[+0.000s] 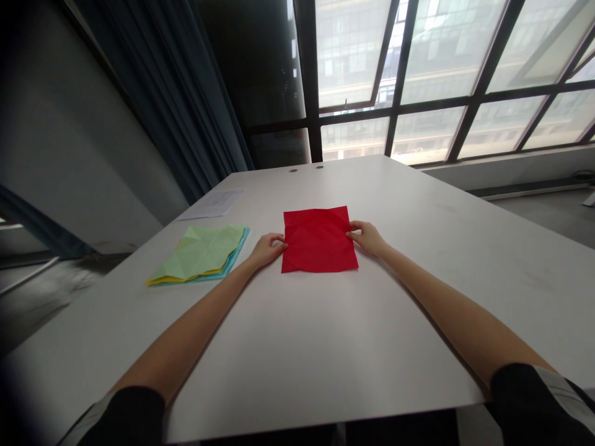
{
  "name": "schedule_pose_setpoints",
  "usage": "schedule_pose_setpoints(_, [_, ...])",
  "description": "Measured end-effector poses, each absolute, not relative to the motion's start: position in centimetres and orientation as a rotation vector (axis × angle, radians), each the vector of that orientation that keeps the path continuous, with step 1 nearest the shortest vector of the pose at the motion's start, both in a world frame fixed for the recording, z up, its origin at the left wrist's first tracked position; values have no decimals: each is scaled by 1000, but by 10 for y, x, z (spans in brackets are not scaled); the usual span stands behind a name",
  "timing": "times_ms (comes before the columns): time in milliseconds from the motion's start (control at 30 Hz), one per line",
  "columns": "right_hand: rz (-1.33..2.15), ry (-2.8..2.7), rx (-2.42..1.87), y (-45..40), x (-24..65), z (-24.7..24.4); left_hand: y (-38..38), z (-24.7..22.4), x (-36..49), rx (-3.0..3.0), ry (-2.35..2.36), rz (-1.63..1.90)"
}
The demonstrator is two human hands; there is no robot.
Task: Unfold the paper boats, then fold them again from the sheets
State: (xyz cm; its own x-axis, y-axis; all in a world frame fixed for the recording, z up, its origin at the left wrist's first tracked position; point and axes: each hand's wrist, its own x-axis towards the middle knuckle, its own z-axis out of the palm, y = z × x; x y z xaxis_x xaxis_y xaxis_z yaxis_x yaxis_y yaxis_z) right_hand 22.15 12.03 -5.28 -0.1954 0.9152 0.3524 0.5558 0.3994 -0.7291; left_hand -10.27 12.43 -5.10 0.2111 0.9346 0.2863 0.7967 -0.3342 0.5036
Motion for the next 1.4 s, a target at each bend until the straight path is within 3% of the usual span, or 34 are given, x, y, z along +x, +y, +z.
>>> schedule_pose_setpoints(700, [525,-2235,-1159,120,225,-53,125,-36,-96,2192,1565,959])
schedule_pose_setpoints(1033, [177,-2525,-1320,112,210,-34,81,-6,-50,2762,1276,252])
schedule_pose_setpoints(1400, [213,-2654,-1220,81,171,-28,75,-25,-37,2844,1259,200])
